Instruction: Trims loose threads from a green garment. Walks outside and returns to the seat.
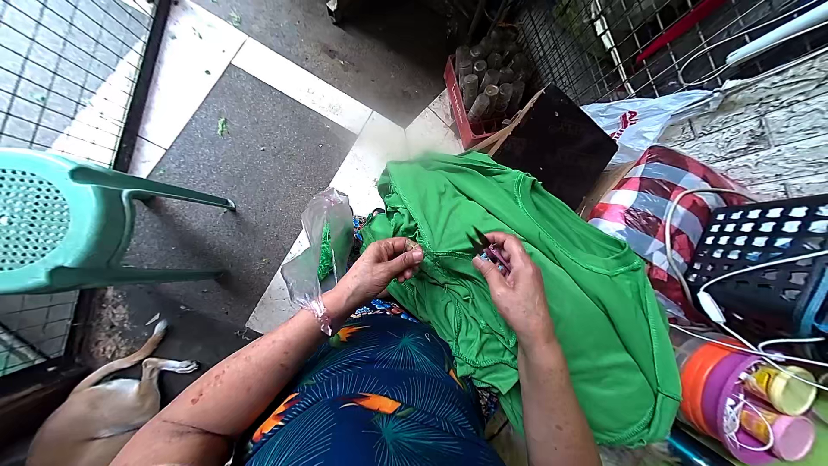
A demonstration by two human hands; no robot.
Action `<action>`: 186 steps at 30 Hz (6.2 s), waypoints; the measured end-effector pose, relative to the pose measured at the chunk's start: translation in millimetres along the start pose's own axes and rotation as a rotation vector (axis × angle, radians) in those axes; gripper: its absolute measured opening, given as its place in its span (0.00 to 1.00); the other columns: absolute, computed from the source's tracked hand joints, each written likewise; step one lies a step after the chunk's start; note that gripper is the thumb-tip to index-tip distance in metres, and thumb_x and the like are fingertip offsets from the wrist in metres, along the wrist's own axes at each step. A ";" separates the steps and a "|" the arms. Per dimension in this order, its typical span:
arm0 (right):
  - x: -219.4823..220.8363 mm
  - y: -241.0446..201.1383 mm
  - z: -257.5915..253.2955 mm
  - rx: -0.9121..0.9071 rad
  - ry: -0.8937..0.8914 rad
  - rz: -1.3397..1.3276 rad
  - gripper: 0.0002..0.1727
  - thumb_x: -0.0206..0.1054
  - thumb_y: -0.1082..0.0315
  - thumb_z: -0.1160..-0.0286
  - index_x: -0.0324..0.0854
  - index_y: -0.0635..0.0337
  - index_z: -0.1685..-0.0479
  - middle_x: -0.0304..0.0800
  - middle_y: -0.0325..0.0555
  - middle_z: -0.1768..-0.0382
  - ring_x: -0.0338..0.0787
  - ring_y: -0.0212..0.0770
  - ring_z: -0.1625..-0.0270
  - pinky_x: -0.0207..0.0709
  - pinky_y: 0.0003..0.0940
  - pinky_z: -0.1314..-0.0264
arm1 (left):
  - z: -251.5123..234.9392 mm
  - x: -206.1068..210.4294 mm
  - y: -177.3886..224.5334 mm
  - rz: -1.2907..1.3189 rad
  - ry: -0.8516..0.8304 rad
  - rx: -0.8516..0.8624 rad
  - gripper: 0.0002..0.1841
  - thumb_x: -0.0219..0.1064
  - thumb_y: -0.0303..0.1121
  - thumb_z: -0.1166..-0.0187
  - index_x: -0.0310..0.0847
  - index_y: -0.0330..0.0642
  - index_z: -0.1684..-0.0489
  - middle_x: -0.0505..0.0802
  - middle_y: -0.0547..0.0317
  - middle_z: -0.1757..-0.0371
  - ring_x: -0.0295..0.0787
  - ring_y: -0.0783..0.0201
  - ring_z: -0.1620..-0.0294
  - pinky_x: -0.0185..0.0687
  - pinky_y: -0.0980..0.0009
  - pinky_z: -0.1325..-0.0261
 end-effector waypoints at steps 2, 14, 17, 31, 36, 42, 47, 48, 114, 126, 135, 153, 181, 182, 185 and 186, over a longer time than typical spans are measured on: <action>4.0 2.8 1.8 -0.178 -0.014 0.082 0.15 0.72 0.72 0.27 0.87 0.65 0.43 0.93 0.53 0.55 0.92 0.46 0.55 0.85 0.47 0.51 | -0.7 3.2 -0.1 0.011 0.046 -0.012 0.09 0.59 0.23 0.15 0.82 0.43 0.66 0.85 0.72 0.77 0.78 0.81 0.77 0.75 0.85 0.67; 35.3 -8.8 3.9 -0.476 0.113 0.549 0.11 0.69 0.75 0.29 0.93 0.61 0.53 0.88 0.57 0.70 0.90 0.56 0.69 0.78 0.47 0.69 | 2.8 17.7 1.7 0.016 0.069 0.008 0.08 0.61 0.21 0.18 0.82 0.41 0.66 0.86 0.71 0.76 0.80 0.80 0.77 0.77 0.85 0.68; 34.7 -5.9 3.9 -0.481 0.097 0.527 0.12 0.67 0.74 0.26 0.91 0.64 0.49 0.90 0.58 0.66 0.92 0.56 0.66 0.81 0.48 0.67 | 2.6 18.8 1.6 0.018 0.083 0.006 0.08 0.61 0.21 0.18 0.83 0.41 0.66 0.87 0.71 0.76 0.80 0.80 0.77 0.78 0.85 0.68; 54.8 -55.4 -4.1 -0.002 -0.177 -0.358 0.46 0.84 0.55 0.43 0.68 0.64 0.22 0.86 0.49 0.45 0.87 0.34 0.48 0.83 0.32 0.48 | 45.8 48.7 48.3 -0.400 -0.789 0.286 0.09 0.68 0.27 0.20 0.91 0.28 0.64 0.92 0.49 0.69 0.84 0.71 0.73 0.78 0.78 0.68; 109.6 -79.3 -23.6 -0.100 -0.328 -0.203 0.32 0.80 0.70 0.34 0.75 0.68 0.28 0.88 0.57 0.58 0.90 0.48 0.61 0.86 0.45 0.58 | 59.6 51.0 51.4 -0.404 -0.948 0.261 0.07 0.69 0.24 0.22 0.92 0.28 0.63 0.93 0.45 0.64 0.88 0.62 0.62 0.80 0.72 0.57; 90.3 -78.1 -25.8 -0.145 -0.282 -0.141 0.13 0.68 0.82 0.28 0.82 0.75 0.45 0.90 0.62 0.53 0.90 0.50 0.54 0.85 0.44 0.50 | 75.5 -22.2 68.1 -0.620 -0.316 0.395 0.13 0.64 0.34 0.17 0.89 0.33 0.63 0.90 0.59 0.66 0.82 0.79 0.68 0.78 0.84 0.62; 96.5 -88.5 -4.6 -0.288 -0.253 -0.234 0.11 0.68 0.83 0.32 0.83 0.76 0.51 0.89 0.60 0.58 0.91 0.46 0.57 0.87 0.38 0.51 | 63.4 -49.3 46.9 -1.105 0.118 0.265 0.06 0.68 0.22 0.25 0.87 0.28 0.69 0.90 0.42 0.68 0.89 0.49 0.66 0.85 0.54 0.59; 102.7 -90.9 0.7 -0.335 -0.230 -0.220 0.11 0.68 0.84 0.36 0.84 0.75 0.53 0.89 0.60 0.60 0.91 0.47 0.60 0.86 0.36 0.53 | 60.4 -45.7 43.0 -1.135 0.177 0.290 0.05 0.68 0.20 0.28 0.87 0.27 0.70 0.90 0.40 0.68 0.91 0.47 0.64 0.85 0.53 0.59; -81.9 50.0 -1.0 0.441 0.331 0.472 0.24 0.71 0.59 0.19 0.81 0.72 0.37 0.86 0.76 0.43 0.87 0.77 0.42 0.73 0.76 0.43 | -103.6 53.6 29.6 -1.041 0.145 0.292 0.20 0.74 0.36 0.21 0.82 0.33 0.37 0.89 0.34 0.51 0.87 0.34 0.49 0.80 0.37 0.46; -59.3 19.9 -39.6 0.080 -0.048 0.153 0.14 0.68 0.79 0.23 0.81 0.71 0.41 0.90 0.64 0.52 0.91 0.58 0.52 0.84 0.56 0.47 | -95.8 74.7 55.4 -0.973 -0.161 0.517 0.13 0.71 0.19 0.26 0.84 0.28 0.45 0.90 0.41 0.63 0.89 0.48 0.60 0.85 0.54 0.51; -55.3 38.2 -34.4 0.180 -0.025 -0.075 0.11 0.68 0.81 0.25 0.81 0.68 0.47 0.86 0.52 0.58 0.83 0.39 0.61 0.78 0.36 0.57 | -124.8 42.4 28.6 -0.885 -0.441 0.564 0.20 0.77 0.29 0.29 0.89 0.39 0.37 0.91 0.47 0.63 0.86 0.55 0.62 0.81 0.57 0.52; -47.1 35.8 -29.5 0.152 0.038 0.031 0.12 0.68 0.78 0.23 0.82 0.70 0.43 0.90 0.59 0.53 0.89 0.47 0.54 0.81 0.45 0.48 | -124.4 36.2 20.1 -0.324 -0.204 0.037 0.07 0.65 0.25 0.16 0.87 0.35 0.64 0.91 0.67 0.75 0.87 0.79 0.77 0.85 0.82 0.69; -42.0 25.8 -42.1 -0.020 -0.122 0.252 0.14 0.72 0.74 0.24 0.85 0.67 0.42 0.90 0.63 0.51 0.91 0.62 0.48 0.80 0.64 0.46 | -108.5 44.6 8.7 0.051 0.040 0.093 0.12 0.58 0.25 0.13 0.80 0.43 0.71 0.91 0.70 0.75 0.86 0.80 0.74 0.83 0.83 0.65; -40.4 22.7 -43.2 -0.024 -0.128 0.294 0.13 0.72 0.74 0.24 0.85 0.66 0.42 0.90 0.63 0.51 0.91 0.63 0.48 0.79 0.65 0.48 | -107.7 44.4 8.1 0.057 0.044 0.098 0.12 0.58 0.25 0.13 0.81 0.43 0.71 0.91 0.70 0.75 0.86 0.80 0.74 0.83 0.83 0.65; -37.1 16.4 -44.2 -0.015 -0.154 0.382 0.13 0.72 0.74 0.24 0.86 0.65 0.42 0.90 0.64 0.53 0.91 0.64 0.50 0.79 0.65 0.51 | -107.6 43.9 6.7 0.072 0.072 0.087 0.11 0.60 0.25 0.14 0.81 0.42 0.70 0.91 0.69 0.75 0.86 0.79 0.75 0.83 0.83 0.66; -36.1 15.0 -44.4 -0.006 -0.156 0.402 0.13 0.72 0.74 0.24 0.86 0.64 0.42 0.90 0.64 0.53 0.91 0.64 0.50 0.79 0.65 0.51 | -108.4 44.4 6.6 0.076 0.083 0.074 0.11 0.60 0.25 0.14 0.81 0.41 0.70 0.91 0.68 0.75 0.86 0.79 0.75 0.83 0.83 0.67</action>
Point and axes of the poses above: each hand's wrist, its own z-axis away from the middle knuckle, its own x-axis out of the palm, y = z × x, the point moved 1 cm from there along -z, towards the middle knuckle
